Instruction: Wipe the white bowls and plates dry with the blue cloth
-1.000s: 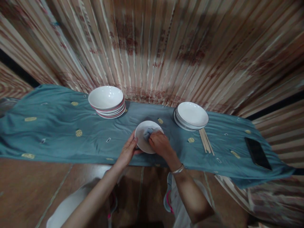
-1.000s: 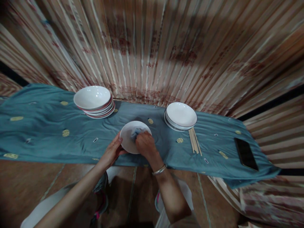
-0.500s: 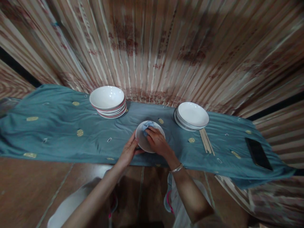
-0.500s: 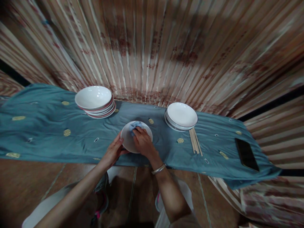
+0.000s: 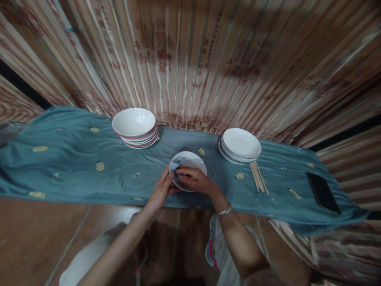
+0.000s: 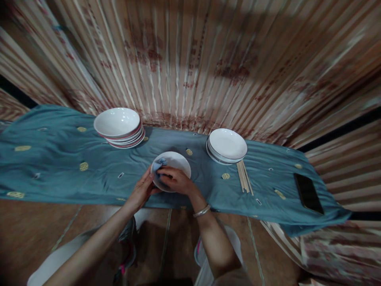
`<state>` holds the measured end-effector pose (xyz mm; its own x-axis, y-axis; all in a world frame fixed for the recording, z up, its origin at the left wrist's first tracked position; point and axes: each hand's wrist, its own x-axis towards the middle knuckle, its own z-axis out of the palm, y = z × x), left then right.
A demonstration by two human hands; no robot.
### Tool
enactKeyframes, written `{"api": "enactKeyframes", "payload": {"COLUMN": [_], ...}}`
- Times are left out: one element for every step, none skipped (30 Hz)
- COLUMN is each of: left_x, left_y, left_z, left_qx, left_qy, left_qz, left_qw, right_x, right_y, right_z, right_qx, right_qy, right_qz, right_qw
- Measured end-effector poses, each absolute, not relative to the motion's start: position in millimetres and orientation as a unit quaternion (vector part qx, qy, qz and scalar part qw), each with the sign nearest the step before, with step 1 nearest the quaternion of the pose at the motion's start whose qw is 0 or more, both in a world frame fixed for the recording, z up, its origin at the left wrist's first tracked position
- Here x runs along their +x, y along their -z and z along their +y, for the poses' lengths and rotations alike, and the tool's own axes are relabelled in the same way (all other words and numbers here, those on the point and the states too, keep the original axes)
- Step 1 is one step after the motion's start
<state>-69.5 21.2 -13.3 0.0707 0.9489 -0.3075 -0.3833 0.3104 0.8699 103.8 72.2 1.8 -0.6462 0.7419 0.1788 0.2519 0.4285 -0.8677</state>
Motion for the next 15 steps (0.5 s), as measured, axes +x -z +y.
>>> {"api": "enactKeyframes", "payload": {"left_x": [-69, -69, -69, -69, -68, -68, -68, -67, -67, -67, -67, -67, -68, -68, -68], "left_y": [13, 12, 12, 12, 12, 12, 13, 13, 13, 14, 14, 14, 14, 14, 13], "left_z": [21, 21, 22, 22, 22, 23, 23, 23, 24, 24, 24, 24, 24, 25, 25], "left_qx": [0.306, 0.306, 0.303, 0.298, 0.292, 0.287, 0.283, 0.280, 0.280, 0.281, 0.283, 0.284, 0.285, 0.285, 0.286], "left_qy": [-0.500, -0.500, -0.501, -0.503, -0.507, -0.510, -0.513, -0.515, -0.516, -0.516, -0.516, -0.514, -0.512, -0.509, -0.507], "left_qz": [0.463, 0.463, 0.464, 0.465, 0.467, 0.469, 0.470, 0.471, 0.472, 0.473, 0.474, 0.475, 0.475, 0.475, 0.475], "left_qw": [0.664, 0.665, 0.665, 0.664, 0.663, 0.662, 0.660, 0.659, 0.658, 0.656, 0.656, 0.656, 0.656, 0.658, 0.660], "right_x": [105, 107, 108, 110, 111, 112, 114, 115, 117, 118, 119, 121, 122, 124, 126], "right_y": [-3, -3, -4, -5, -7, -8, -10, -12, -14, -16, -18, -19, -20, -20, -20], "right_z": [73, 73, 73, 74, 74, 74, 74, 73, 73, 72, 72, 71, 70, 70, 69], "right_qx": [-0.301, -0.292, -0.288, -0.285, -0.283, -0.281, -0.278, -0.275, -0.274, -0.274, -0.276, -0.280, -0.284, -0.288, -0.290], "right_qy": [-0.454, -0.472, -0.487, -0.499, -0.508, -0.513, -0.517, -0.518, -0.518, -0.517, -0.514, -0.511, -0.507, -0.504, -0.502], "right_qz": [-0.792, -0.788, -0.783, -0.779, -0.777, -0.776, -0.776, -0.778, -0.781, -0.783, -0.785, -0.788, -0.790, -0.792, -0.793], "right_qw": [0.275, 0.266, 0.257, 0.249, 0.243, 0.236, 0.230, 0.224, 0.218, 0.212, 0.206, 0.200, 0.196, 0.191, 0.189]}}
